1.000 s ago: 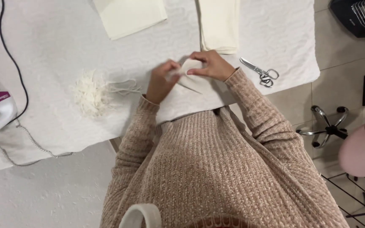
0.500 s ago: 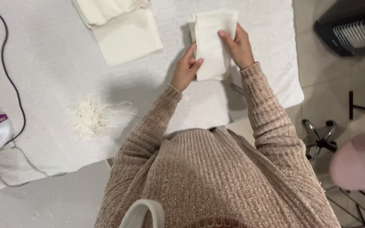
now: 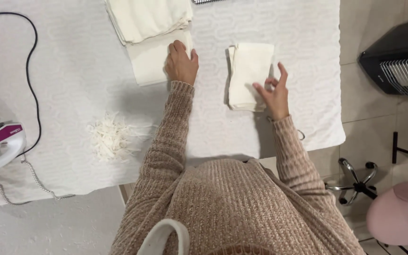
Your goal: Fold and turn inside out small white fabric pieces, possibly for leather good linings.
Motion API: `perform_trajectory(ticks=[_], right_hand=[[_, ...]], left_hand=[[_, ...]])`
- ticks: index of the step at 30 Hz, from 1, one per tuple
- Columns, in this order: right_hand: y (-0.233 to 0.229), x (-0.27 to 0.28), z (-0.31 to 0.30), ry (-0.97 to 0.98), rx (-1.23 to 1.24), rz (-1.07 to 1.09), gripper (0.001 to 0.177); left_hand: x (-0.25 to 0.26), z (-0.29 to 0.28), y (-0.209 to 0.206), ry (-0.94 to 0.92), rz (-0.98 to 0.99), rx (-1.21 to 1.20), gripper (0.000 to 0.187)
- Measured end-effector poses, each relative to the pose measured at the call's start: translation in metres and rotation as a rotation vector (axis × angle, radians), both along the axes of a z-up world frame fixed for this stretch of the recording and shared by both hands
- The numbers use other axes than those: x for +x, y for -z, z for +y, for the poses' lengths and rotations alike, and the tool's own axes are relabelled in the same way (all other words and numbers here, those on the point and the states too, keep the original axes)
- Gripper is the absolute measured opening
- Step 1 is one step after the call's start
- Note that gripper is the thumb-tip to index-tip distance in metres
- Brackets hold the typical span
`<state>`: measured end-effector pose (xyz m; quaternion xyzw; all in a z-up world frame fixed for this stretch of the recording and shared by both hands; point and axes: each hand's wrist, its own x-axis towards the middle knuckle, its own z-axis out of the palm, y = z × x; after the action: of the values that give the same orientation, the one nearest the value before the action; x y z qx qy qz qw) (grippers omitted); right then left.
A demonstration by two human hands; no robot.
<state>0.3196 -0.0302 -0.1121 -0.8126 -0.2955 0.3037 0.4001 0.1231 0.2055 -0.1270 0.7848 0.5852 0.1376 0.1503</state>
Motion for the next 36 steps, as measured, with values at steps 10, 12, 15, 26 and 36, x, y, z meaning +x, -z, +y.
perform_trajectory(ticks=[10,12,15,26,36], right_hand=[[-0.034,-0.017,-0.003,-0.081,-0.038,-0.057,0.096],[-0.029,-0.014,-0.002,-0.108,-0.015,-0.256,0.093],[-0.031,-0.016,-0.01,-0.07,-0.047,-0.649,0.085],[-0.063,-0.144,0.118,-0.342,0.46,-0.263,0.072],[0.039,-0.171,0.115,-0.155,0.534,0.016,0.062]], left_hand=[[0.003,0.011,0.018,0.06,0.01,0.127,0.029],[-0.001,0.015,0.018,0.068,-0.052,0.157,0.012],[-0.014,0.017,0.019,0.011,-0.278,-0.046,0.01],[-0.074,-0.081,-0.076,0.293,-0.918,-0.019,0.014],[-0.11,-0.124,-0.042,0.041,-1.239,-0.261,0.019]])
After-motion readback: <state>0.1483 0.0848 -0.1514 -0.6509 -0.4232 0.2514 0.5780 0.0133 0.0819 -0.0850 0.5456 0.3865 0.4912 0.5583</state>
